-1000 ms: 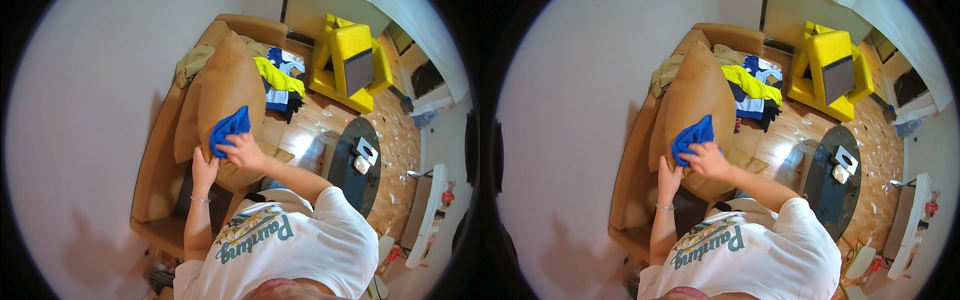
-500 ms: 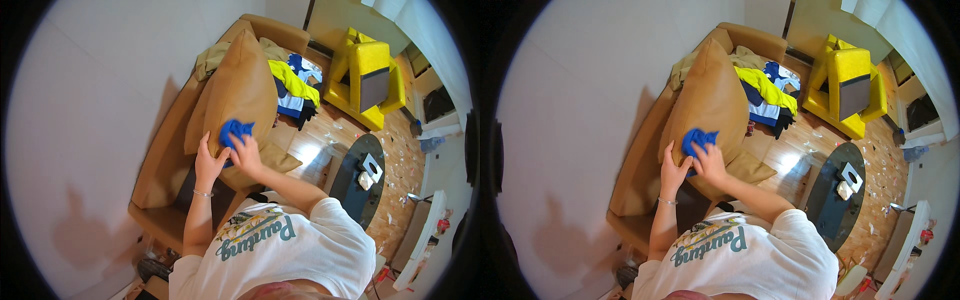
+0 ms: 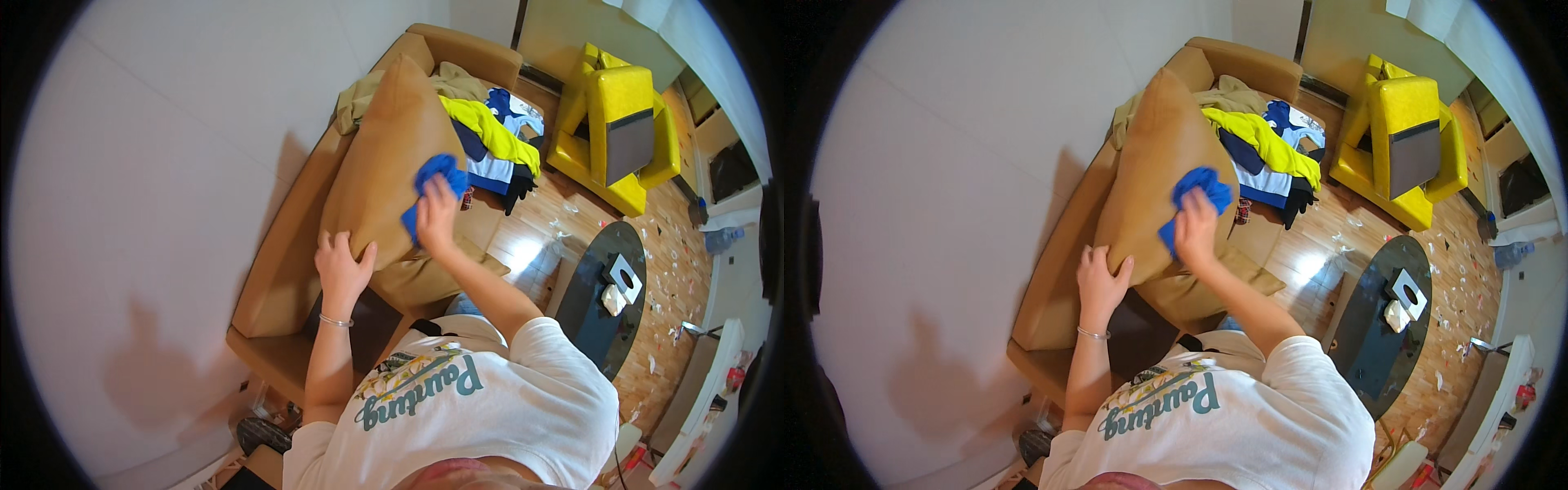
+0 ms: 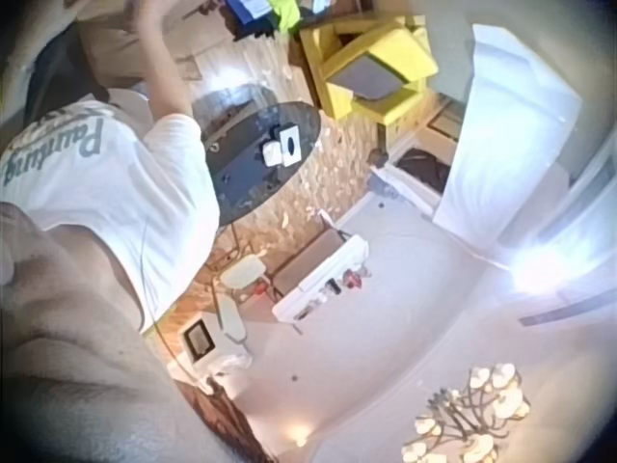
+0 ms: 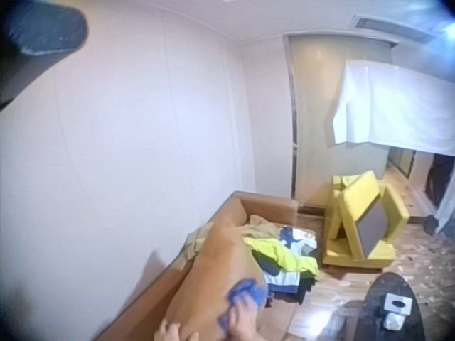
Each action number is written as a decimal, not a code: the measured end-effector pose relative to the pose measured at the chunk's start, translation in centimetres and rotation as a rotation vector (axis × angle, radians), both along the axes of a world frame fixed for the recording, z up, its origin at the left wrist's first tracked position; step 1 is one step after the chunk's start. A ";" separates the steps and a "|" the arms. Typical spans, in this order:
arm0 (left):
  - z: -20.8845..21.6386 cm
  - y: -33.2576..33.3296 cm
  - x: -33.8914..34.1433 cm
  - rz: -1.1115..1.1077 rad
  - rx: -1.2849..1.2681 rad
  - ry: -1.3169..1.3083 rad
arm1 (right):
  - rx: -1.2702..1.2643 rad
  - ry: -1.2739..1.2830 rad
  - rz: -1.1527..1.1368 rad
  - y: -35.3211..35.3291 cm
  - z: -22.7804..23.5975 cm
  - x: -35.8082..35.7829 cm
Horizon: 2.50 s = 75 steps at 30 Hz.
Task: The person wipes the surface of a brown leather sofa and its cushions using a blue cloth. They move the cushions to clean underneath and continue wiping different sections of the sofa.
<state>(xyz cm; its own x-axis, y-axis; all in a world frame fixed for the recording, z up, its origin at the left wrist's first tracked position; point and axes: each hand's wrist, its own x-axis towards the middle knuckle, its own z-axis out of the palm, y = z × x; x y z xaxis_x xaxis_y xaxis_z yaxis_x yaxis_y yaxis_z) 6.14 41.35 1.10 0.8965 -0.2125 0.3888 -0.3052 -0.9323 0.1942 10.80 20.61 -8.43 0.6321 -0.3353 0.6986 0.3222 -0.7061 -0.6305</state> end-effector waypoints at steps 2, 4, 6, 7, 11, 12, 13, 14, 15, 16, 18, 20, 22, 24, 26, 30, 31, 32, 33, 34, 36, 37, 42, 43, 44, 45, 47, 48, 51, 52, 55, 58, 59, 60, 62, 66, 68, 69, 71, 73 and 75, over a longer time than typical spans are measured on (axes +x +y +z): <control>1.8 -1.0 1.1 0.094 -0.128 0.240 | -0.127 0.009 0.271 2.6 -0.1 -3.9; 1.5 -0.9 2.5 0.144 -0.248 0.321 | -0.291 0.086 0.533 4.1 -0.9 -7.2; 0.7 -0.7 2.1 0.120 -0.249 0.253 | -0.533 0.041 0.590 3.3 -1.2 -7.4; 0.3 -0.8 1.6 0.109 -0.248 0.220 | -0.604 0.046 0.622 2.1 -1.5 -6.6; -0.9 -2.9 -0.7 -0.011 -0.123 0.072 | -0.714 -0.107 0.638 -2.8 0.2 -2.8; -0.6 -3.5 -0.9 -0.008 -0.092 0.080 | -0.768 -0.136 0.644 -3.9 0.6 -2.1; -0.6 -3.7 -0.8 -0.030 -0.099 0.067 | -0.823 -0.165 0.650 -4.8 1.0 -1.5; -0.5 -3.9 -0.5 -0.049 -0.110 0.051 | -0.880 -0.197 0.659 -5.5 1.4 -1.0; -0.4 -4.0 -0.3 -0.067 -0.120 0.035 | -0.914 -0.195 0.661 -6.0 1.8 -0.9; -0.4 -4.0 -0.2 -0.081 -0.130 0.056 | -0.947 -0.193 0.664 -6.4 2.1 -0.7; -0.3 -3.7 0.0 -0.101 -0.143 0.103 | -0.984 -0.191 0.676 -7.4 2.8 -0.2; -0.5 -3.5 -0.7 -0.115 -0.196 0.109 | -1.002 -0.198 0.683 -9.5 3.7 1.3; 0.2 -3.8 -1.1 -0.119 -0.242 0.180 | -0.663 -0.047 0.517 -11.0 2.5 4.1; -0.3 -3.9 -1.5 -0.171 -0.322 0.195 | -0.334 0.060 0.248 -10.2 4.3 5.9; -1.3 -4.7 -1.9 -0.207 -0.399 0.223 | -0.251 0.053 0.101 -9.0 5.2 6.9; -2.7 -5.7 -2.8 -0.087 -0.452 0.143 | -0.329 0.099 0.553 -4.1 7.7 2.1; -2.8 -5.4 -2.9 -0.097 -0.473 0.194 | -0.326 0.130 0.676 -3.2 7.5 0.7; -3.0 -4.9 -2.8 -0.107 -0.498 0.241 | -0.319 0.141 0.796 -2.6 7.6 -0.5; -3.0 -4.5 -3.0 -0.117 -0.520 0.291 | -0.307 0.154 0.915 -2.1 7.6 -1.8; -3.0 -4.4 -3.4 -0.125 -0.588 0.329 | -0.306 0.168 0.972 -1.7 7.3 -3.0; -3.0 -3.9 -4.1 -0.088 -0.588 0.401 | -0.392 0.128 1.047 -1.8 7.9 -3.7; -3.0 -3.7 -4.3 -0.068 -0.588 0.437 | -0.424 0.103 1.061 -1.9 7.7 -3.5; -2.0 -4.1 -4.9 -0.042 -0.541 0.371 | -0.584 0.048 0.795 -5.1 8.7 2.1; -1.8 -4.0 -5.0 -0.036 -0.536 0.387 | -0.640 0.017 0.695 -5.9 9.3 3.8; -1.6 -4.1 -5.0 -0.040 -0.531 0.405 | -0.653 0.041 0.593 -7.1 8.7 6.0; -1.4 -3.9 -5.1 -0.036 -0.526 0.421 | -0.670 0.131 0.524 -8.0 9.7 7.4; -1.3 -4.0 -5.4 -0.050 -0.490 0.400 | -0.728 0.140 0.297 -9.9 10.9 9.9; -1.2 -4.1 -5.6 -0.061 -0.473 0.391 | -0.710 0.110 0.228 -10.9 11.1 10.9; -1.0 -4.6 -5.6 -0.081 -0.454 0.352 | -0.638 0.202 0.200 -10.7 10.6 10.4; -1.3 -4.6 -5.6 -0.078 -0.450 0.361 | -0.612 0.262 0.220 -10.0 10.4 9.6; -1.5 -4.4 -5.3 -0.027 -0.420 0.404 | -0.636 0.288 0.441 -7.2 9.1 5.7; 0.0 -4.7 -5.0 0.067 -0.311 0.427 | -0.538 0.241 0.671 -4.0 8.6 0.6; 0.1 -5.1 -4.9 0.067 -0.242 0.392 | -0.517 0.194 0.731 -3.2 7.9 -0.8; 0.1 -5.2 -4.7 0.068 -0.172 0.354 | -0.507 0.145 0.761 -2.3 7.0 -2.3; -1.8 -4.4 -4.5 0.050 -0.149 0.326 | -0.537 0.079 0.758 -0.7 6.7 -4.9; -2.8 -3.6 -4.4 0.034 -0.066 0.324 | -0.666 0.058 0.743 -2.1 5.9 -3.1; -1.3 -3.4 -4.4 0.055 -0.062 0.361 | -0.659 0.087 0.672 -3.8 6.2 0.3; -1.3 -3.1 -4.3 0.063 -0.072 0.354 | -0.641 0.107 0.619 -4.8 7.2 2.2; -1.5 -2.6 -4.0 0.070 -0.102 0.339 | -0.587 0.149 0.411 -6.8 9.1 5.9; -1.1 -2.8 -3.7 0.073 -0.109 0.362 | -0.537 0.085 0.174 -8.3 9.4 8.8; -1.0 -3.1 -3.4 0.069 -0.108 0.381 | -0.524 0.077 0.129 -8.4 8.3 9.4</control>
